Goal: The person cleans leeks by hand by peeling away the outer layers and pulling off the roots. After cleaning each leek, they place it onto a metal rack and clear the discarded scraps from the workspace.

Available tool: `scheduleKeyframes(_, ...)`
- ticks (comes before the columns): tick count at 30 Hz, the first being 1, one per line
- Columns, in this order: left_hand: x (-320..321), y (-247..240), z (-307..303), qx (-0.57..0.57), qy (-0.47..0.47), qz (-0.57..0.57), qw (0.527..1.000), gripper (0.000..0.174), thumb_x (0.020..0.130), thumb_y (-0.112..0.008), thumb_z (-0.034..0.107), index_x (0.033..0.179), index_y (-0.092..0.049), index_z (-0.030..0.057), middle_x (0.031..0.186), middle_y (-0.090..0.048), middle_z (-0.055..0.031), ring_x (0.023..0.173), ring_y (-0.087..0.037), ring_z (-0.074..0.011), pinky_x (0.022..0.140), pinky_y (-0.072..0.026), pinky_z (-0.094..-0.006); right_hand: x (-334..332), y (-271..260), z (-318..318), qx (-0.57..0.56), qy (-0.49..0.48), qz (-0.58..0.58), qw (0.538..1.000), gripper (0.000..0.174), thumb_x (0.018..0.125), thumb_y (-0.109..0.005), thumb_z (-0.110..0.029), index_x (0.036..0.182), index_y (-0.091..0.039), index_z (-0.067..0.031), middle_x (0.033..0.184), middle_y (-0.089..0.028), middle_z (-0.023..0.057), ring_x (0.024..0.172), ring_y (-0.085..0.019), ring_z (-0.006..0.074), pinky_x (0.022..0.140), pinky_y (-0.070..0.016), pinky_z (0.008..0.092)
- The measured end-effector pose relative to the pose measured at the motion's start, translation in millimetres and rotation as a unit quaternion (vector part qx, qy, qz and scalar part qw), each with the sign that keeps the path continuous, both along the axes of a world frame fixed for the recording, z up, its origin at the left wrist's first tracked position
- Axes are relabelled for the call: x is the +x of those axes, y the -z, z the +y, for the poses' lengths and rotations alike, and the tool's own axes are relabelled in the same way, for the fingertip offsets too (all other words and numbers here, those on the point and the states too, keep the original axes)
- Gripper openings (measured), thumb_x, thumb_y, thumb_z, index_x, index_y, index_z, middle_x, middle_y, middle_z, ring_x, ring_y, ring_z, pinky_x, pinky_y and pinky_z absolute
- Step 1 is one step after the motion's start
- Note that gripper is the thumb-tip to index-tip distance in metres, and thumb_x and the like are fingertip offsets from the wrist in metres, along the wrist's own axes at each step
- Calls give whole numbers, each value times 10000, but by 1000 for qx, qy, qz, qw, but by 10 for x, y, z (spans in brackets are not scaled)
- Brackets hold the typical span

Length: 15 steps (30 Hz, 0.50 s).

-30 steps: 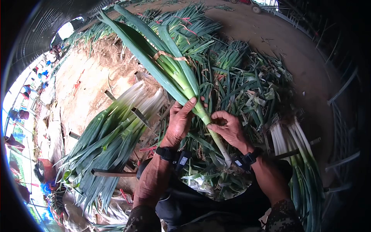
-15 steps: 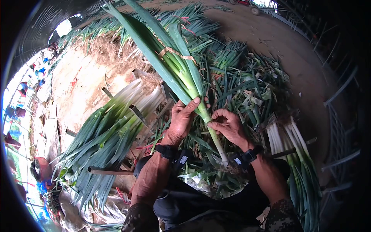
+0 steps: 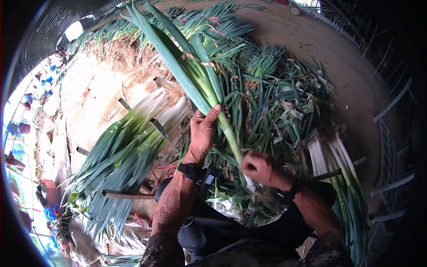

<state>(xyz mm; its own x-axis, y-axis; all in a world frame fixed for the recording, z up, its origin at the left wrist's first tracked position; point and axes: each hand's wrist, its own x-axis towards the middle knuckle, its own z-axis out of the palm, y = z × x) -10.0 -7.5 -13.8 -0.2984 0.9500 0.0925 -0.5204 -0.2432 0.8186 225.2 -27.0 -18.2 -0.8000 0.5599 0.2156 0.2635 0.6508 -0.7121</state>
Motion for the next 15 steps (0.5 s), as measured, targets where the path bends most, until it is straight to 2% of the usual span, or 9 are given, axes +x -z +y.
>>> scheduleKeyframes(1, -29, -17, -6, -4, -11, 3, 1000, 318, 933, -699, 222, 1142, -623, -5, 999, -697, -108, 831, -660, -203, 788, -531, -361, 95, 158, -65, 28, -34, -25, 999, 99, 817, -707, -91, 835, -620, -46, 796, -622, 112, 728, -647, 257, 666, -514, 361)
scheduleKeyframes(2, -66, -39, -1, 1, -24, 10, 1000, 311, 932, -703, 222, 1123, -621, -10, 964, -695, -97, 806, -662, -190, 762, -531, -339, 226, 279, -143, -63, -92, -104, 988, 118, 816, -713, -131, 818, -625, -51, 753, -625, 107, 712, -650, 270, 668, -516, 368)
scheduleKeyframes(5, -159, -106, 17, 21, -40, 34, 998, 311, 935, -703, 236, 1106, -619, -10, 935, -690, -78, 788, -661, -169, 744, -531, -312, 565, 747, -406, -121, -154, -277, 941, 117, 829, -717, -159, 848, -648, -66, 775, -658, 93, 725, -662, 259, 652, -517, 356)
scheduleKeyframes(7, -140, -147, -45, 8, -47, 52, 998, 310, 939, -700, 243, 1103, -620, -7, 937, -689, -71, 794, -660, -162, 746, -532, -311, 399, 623, -348, -162, -13, -141, 977, 166, 843, -739, -182, 968, -686, -87, 864, -700, 90, 764, -678, 204, 668, -524, 328)
scheduleKeyframes(8, -94, -148, -56, 24, -36, 59, 997, 298, 941, -699, 241, 1098, -623, -1, 934, -687, -55, 805, -657, -147, 753, -532, -304, 247, 527, -246, -182, 68, -53, 979, 200, 849, -745, -190, 1016, -693, -92, 888, -708, 91, 782, -682, 184, 680, -527, 316)
scheduleKeyframes(9, -53, -136, -58, 10, -31, 63, 997, 294, 940, -699, 229, 1109, -623, 1, 948, -689, -63, 814, -661, -159, 751, -538, -313, 70, 240, -147, -128, 115, 31, 985, 259, 866, -751, -216, 1075, -678, -81, 871, -703, 80, 803, -680, 149, 685, -537, 299)
scheduleKeyframes(11, 13, -73, -88, -13, -23, 73, 997, 289, 938, -698, 207, 1130, -623, 5, 976, -691, -80, 833, -669, -183, 747, -550, -331, -221, 26, 76, -182, 135, 168, 959, 388, 853, -780, -176, 1159, -611, -7, 1041, -685, 106, 867, -676, 176, 728, -577, 290)
scheduleKeyframes(12, 58, -32, -71, 1, -23, 79, 997, 292, 938, -699, 215, 1133, -624, 11, 972, -697, -77, 845, -672, -182, 750, -552, -329, -330, -3, 186, -192, 153, 169, 955, 432, 840, -791, -155, 1182, -583, 10, 1107, -665, 131, 887, -674, 184, 730, -589, 294)
scheduleKeyframes(15, 130, -49, -123, -17, -7, 103, 995, 288, 945, -692, 213, 1139, -627, 9, 997, -701, -80, 858, -671, -178, 780, -539, -310, -539, -106, 255, -267, 213, 103, 934, 317, 875, -753, -125, 1102, -569, -3, 1020, -683, 102, 870, -688, 166, 742, -581, 292)
